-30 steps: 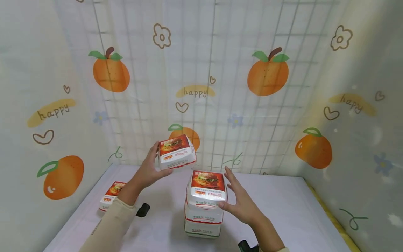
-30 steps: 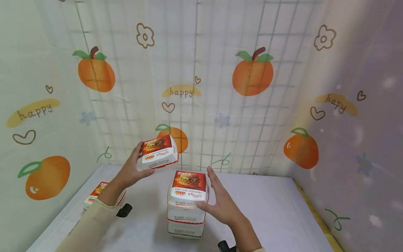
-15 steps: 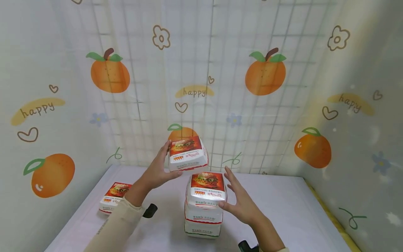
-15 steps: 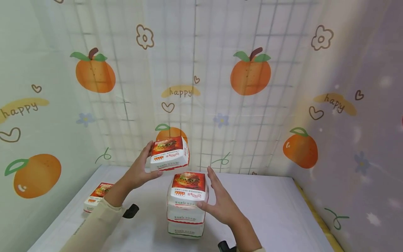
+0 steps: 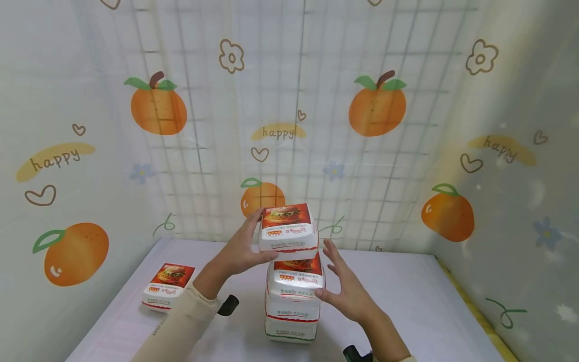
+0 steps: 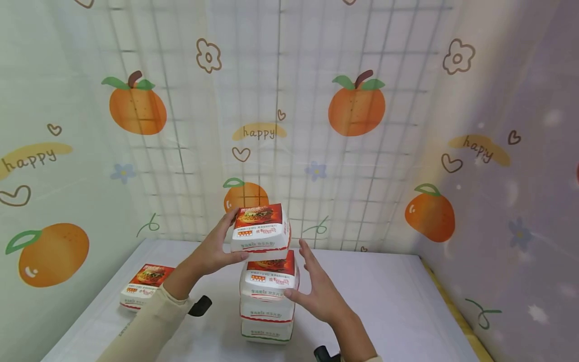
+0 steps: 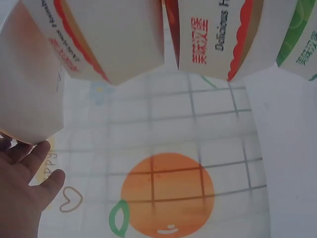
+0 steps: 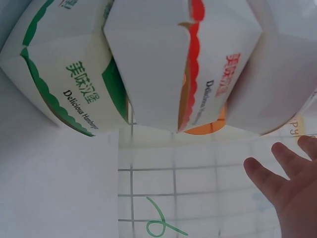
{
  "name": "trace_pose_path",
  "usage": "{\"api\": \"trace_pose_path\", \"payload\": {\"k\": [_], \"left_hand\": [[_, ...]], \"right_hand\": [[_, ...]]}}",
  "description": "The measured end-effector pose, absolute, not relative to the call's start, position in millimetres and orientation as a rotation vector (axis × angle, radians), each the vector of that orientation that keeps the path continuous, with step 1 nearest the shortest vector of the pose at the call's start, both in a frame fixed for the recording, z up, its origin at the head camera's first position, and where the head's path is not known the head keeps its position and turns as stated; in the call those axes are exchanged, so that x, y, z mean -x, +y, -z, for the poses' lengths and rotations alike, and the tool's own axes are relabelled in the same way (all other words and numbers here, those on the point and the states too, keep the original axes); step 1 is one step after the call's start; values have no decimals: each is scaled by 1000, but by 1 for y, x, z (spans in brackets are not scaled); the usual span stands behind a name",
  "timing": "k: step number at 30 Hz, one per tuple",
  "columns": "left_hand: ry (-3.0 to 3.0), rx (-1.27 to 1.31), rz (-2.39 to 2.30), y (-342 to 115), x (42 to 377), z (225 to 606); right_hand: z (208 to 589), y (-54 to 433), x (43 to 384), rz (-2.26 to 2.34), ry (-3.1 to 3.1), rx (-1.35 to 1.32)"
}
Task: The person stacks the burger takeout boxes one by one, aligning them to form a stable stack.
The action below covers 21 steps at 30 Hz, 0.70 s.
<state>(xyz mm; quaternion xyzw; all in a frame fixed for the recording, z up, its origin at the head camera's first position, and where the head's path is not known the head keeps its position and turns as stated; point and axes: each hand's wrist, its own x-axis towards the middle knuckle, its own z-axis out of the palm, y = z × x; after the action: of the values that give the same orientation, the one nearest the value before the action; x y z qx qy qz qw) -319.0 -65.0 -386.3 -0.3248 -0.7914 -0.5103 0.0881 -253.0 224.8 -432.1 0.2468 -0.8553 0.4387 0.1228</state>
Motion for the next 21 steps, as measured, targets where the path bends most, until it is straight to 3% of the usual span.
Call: {"api": "trace_pose_path", "payload": {"k": [10,21], "left_hand": [[-2376,1033,1440,-59,317,384],[-2419,1044,1388,-51,313,381]], "right_hand": [[434,226,257,-1235,-2448,-773],[419,220,257,-1283,-2459,-661]]}}
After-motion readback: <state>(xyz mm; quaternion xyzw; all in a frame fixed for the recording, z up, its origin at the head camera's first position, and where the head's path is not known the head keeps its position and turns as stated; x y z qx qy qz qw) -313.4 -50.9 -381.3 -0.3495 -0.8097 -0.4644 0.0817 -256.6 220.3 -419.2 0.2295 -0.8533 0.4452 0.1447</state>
